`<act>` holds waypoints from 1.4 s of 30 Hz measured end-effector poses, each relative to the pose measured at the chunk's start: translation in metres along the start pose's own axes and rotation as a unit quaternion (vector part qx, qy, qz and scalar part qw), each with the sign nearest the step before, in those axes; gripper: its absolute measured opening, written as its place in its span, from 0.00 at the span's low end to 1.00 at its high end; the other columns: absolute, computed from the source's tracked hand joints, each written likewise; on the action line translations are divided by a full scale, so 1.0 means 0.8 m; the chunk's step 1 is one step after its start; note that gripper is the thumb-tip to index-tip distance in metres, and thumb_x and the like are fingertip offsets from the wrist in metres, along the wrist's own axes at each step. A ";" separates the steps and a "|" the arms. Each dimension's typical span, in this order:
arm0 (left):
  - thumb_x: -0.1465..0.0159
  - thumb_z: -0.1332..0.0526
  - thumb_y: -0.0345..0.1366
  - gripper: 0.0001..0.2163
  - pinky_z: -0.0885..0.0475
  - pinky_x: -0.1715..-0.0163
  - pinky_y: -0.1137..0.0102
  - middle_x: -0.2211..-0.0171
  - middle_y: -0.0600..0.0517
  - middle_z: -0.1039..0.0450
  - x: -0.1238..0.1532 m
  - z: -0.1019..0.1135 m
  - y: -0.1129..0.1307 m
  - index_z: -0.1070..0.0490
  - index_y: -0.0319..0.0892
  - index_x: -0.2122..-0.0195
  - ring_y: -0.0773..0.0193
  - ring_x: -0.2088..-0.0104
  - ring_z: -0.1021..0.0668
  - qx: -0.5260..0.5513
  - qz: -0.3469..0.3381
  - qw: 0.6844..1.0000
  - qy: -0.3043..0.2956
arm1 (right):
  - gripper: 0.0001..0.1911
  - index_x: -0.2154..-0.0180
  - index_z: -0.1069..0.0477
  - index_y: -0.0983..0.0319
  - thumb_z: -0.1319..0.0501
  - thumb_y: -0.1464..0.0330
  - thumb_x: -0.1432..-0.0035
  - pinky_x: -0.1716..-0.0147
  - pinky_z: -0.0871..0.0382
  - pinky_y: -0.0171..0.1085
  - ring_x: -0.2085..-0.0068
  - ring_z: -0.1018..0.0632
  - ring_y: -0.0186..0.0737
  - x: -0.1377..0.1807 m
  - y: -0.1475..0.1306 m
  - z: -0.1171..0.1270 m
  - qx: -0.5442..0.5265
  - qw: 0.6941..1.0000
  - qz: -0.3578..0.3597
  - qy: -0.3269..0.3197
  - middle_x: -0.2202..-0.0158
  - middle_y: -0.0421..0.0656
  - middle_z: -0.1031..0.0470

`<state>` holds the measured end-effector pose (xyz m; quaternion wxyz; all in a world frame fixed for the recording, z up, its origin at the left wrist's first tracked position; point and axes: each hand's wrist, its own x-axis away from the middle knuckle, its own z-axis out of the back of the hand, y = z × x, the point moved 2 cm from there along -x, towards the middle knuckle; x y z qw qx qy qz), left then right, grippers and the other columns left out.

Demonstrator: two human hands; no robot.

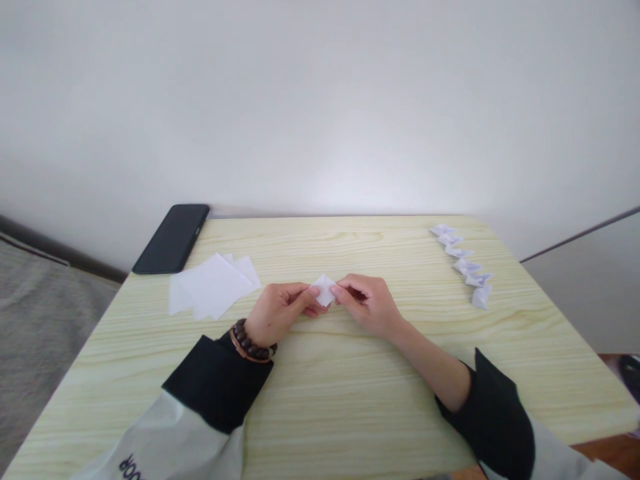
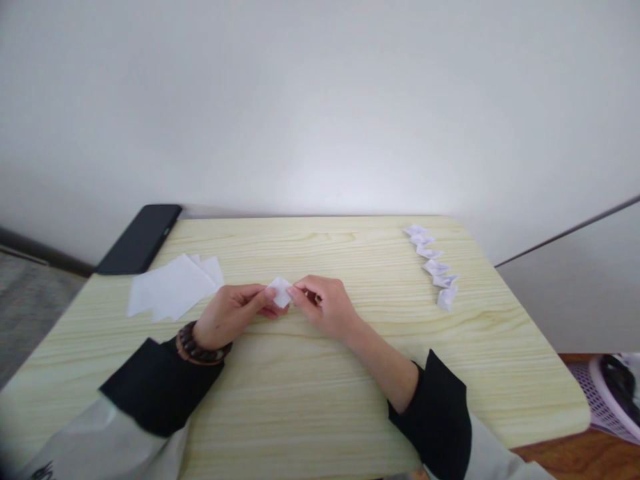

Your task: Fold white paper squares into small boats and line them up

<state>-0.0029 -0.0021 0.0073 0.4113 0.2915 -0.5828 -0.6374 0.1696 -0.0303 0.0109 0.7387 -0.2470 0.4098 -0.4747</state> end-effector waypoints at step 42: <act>0.44 0.40 0.49 0.18 0.29 0.78 0.74 0.79 0.53 0.26 -0.043 0.004 0.002 0.28 0.36 0.69 0.68 0.79 0.26 0.027 -0.045 0.985 0.165 | 0.13 0.74 0.32 0.64 0.46 0.65 0.41 0.80 0.44 0.29 0.80 0.37 0.28 -0.051 0.026 -0.014 -0.063 0.995 -0.073 -0.016 0.81 0.37 0.36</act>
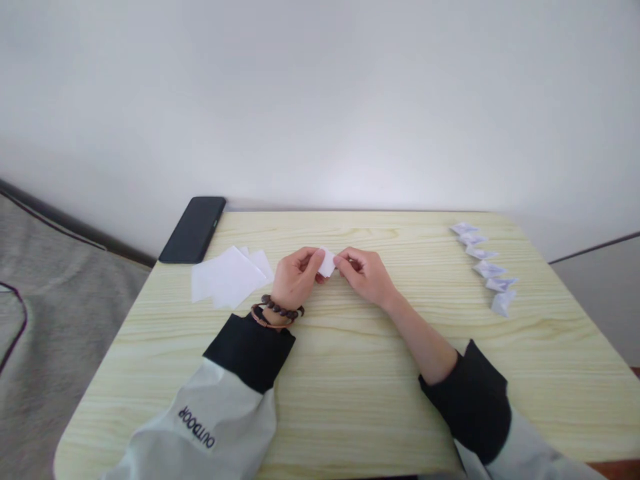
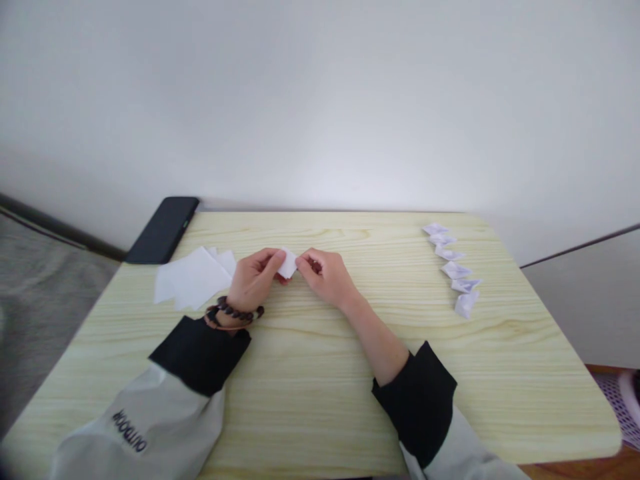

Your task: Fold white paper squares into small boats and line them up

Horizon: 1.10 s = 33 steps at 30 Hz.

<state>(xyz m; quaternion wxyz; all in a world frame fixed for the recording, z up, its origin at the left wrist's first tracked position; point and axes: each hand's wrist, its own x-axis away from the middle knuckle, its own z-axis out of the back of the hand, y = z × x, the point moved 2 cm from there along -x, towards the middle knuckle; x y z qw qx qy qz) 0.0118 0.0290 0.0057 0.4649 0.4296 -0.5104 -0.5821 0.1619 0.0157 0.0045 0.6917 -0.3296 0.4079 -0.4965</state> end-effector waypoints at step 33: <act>0.46 0.37 0.45 0.15 0.25 0.72 0.71 0.72 0.50 0.22 0.013 0.016 0.002 0.24 0.37 0.67 0.63 0.73 0.23 -0.052 0.011 0.995 -0.083 | 0.10 0.72 0.30 0.63 0.46 0.68 0.42 0.76 0.43 0.30 0.78 0.34 0.29 0.023 -0.007 -0.003 0.097 0.994 0.031 -0.034 0.78 0.38 0.31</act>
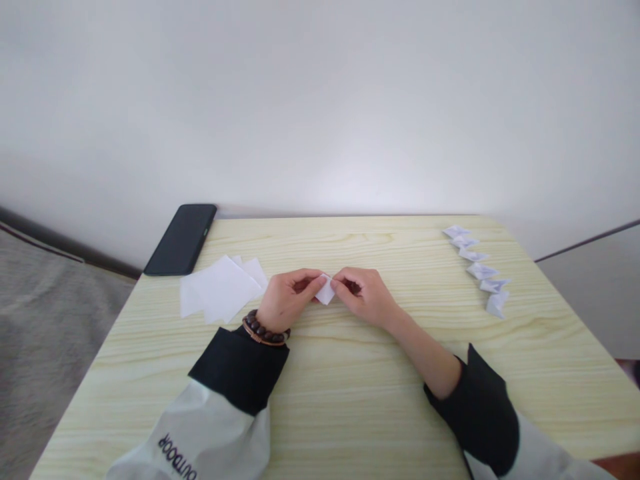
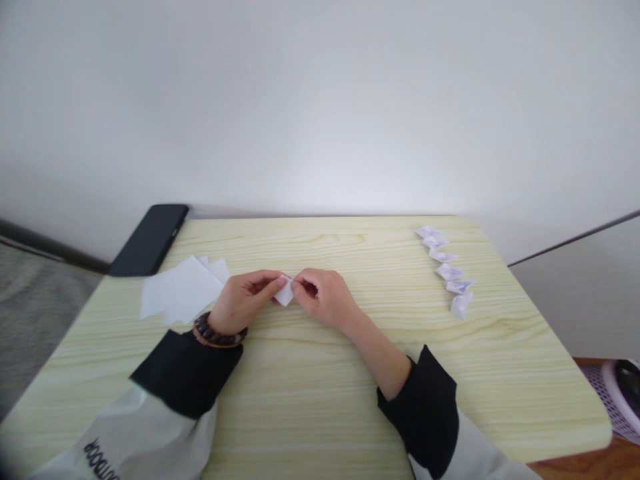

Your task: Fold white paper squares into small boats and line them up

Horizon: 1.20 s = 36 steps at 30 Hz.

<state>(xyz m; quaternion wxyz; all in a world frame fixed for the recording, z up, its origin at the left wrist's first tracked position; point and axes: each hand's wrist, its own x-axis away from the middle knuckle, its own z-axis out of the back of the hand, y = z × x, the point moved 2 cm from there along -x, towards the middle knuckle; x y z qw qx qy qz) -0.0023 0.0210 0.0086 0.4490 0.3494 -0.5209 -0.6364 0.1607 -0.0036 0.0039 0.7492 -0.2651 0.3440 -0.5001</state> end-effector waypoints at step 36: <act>0.44 0.40 0.46 0.15 0.30 0.78 0.75 0.79 0.50 0.23 0.003 0.004 0.002 0.26 0.37 0.69 0.68 0.81 0.27 -0.069 0.029 0.996 -0.052 | 0.12 0.73 0.34 0.63 0.48 0.66 0.38 0.75 0.44 0.30 0.77 0.35 0.29 -0.002 -0.001 0.000 -0.009 0.998 0.045 0.040 0.78 0.37 0.35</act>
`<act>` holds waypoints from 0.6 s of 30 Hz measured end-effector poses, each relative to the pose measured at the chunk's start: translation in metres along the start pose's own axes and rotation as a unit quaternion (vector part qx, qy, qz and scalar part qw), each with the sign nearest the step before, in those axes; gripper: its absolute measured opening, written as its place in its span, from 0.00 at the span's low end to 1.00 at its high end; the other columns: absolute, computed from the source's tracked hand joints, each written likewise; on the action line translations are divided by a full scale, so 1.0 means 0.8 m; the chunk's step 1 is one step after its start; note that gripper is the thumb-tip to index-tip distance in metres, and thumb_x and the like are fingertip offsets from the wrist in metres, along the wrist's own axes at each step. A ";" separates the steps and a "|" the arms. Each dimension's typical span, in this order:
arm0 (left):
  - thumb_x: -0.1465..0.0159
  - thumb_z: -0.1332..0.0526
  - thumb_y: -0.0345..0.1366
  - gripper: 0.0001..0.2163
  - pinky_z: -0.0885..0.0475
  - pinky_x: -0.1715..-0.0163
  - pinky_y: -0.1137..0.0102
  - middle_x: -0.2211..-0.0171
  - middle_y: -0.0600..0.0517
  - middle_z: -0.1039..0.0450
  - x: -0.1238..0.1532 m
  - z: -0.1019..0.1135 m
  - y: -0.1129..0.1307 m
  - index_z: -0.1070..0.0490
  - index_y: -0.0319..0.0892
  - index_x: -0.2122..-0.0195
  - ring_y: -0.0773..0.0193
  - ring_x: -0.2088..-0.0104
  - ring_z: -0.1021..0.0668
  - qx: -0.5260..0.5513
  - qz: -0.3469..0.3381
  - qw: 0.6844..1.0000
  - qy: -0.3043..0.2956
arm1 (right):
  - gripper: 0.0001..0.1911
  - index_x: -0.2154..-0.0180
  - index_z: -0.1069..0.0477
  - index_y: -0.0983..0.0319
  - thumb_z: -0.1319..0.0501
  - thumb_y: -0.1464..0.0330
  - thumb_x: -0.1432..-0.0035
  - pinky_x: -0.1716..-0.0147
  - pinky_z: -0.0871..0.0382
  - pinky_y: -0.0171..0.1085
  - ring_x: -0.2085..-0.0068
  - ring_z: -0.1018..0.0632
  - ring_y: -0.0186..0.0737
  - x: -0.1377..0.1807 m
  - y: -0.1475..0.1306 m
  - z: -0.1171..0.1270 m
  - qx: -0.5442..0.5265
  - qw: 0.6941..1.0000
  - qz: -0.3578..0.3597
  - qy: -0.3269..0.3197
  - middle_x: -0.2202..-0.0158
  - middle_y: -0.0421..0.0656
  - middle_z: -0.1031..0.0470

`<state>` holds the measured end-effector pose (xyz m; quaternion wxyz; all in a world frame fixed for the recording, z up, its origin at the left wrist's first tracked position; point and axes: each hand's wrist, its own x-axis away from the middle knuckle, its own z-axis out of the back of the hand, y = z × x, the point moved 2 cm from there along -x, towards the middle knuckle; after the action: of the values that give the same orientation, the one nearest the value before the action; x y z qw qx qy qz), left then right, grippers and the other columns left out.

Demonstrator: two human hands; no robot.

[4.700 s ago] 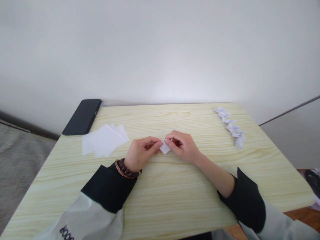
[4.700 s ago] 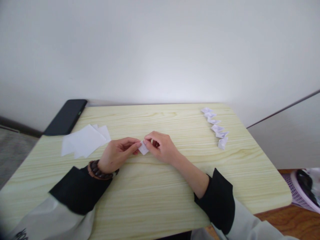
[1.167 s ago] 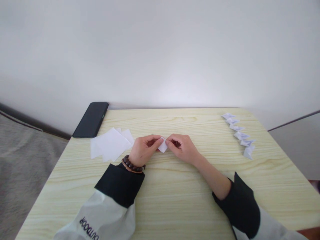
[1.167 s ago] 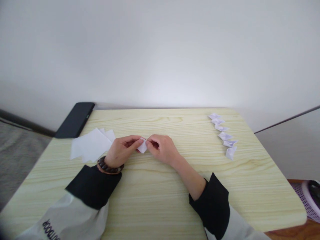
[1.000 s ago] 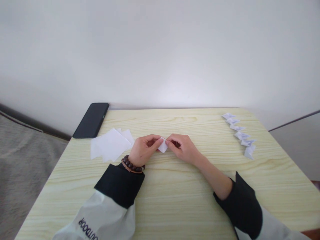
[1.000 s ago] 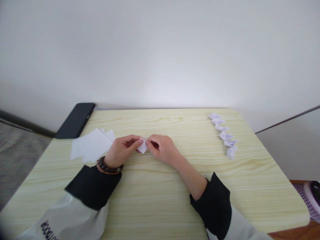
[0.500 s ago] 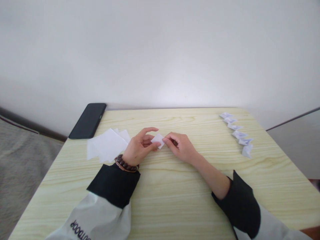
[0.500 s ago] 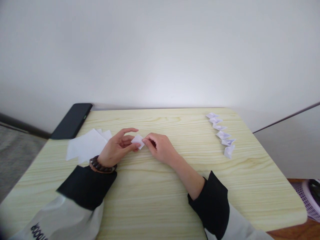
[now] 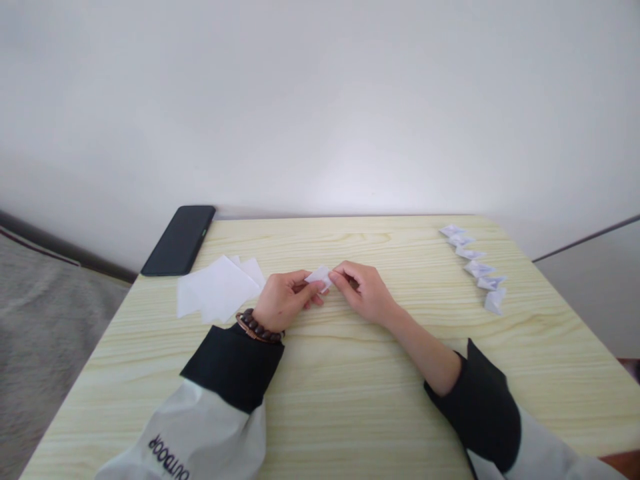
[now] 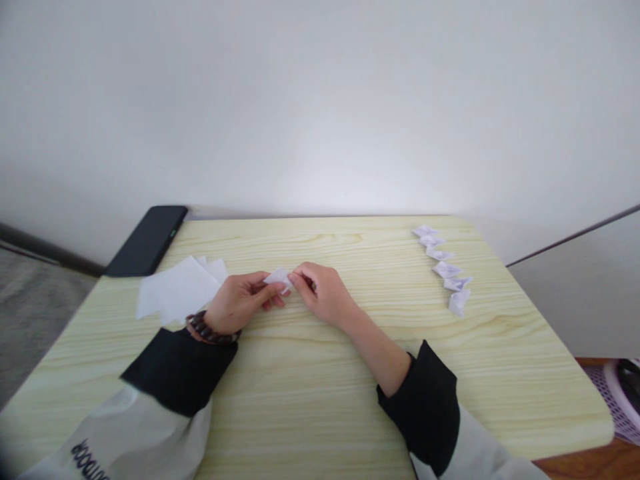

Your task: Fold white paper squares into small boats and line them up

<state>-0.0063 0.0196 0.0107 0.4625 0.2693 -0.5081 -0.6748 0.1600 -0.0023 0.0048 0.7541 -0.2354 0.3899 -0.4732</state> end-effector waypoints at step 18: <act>0.42 0.42 0.47 0.16 0.34 0.83 0.77 0.77 0.53 0.28 0.000 0.000 0.003 0.27 0.37 0.69 0.72 0.83 0.31 -0.006 -0.037 0.998 0.057 | 0.12 0.71 0.32 0.63 0.49 0.66 0.37 0.72 0.42 0.31 0.74 0.33 0.31 0.000 -0.002 -0.003 0.023 0.998 0.041 -0.038 0.76 0.39 0.32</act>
<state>-0.0057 0.0195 0.0129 0.4670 0.3231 -0.4670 -0.6778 0.1570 -0.0033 0.0047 0.7926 -0.2195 0.3591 -0.4413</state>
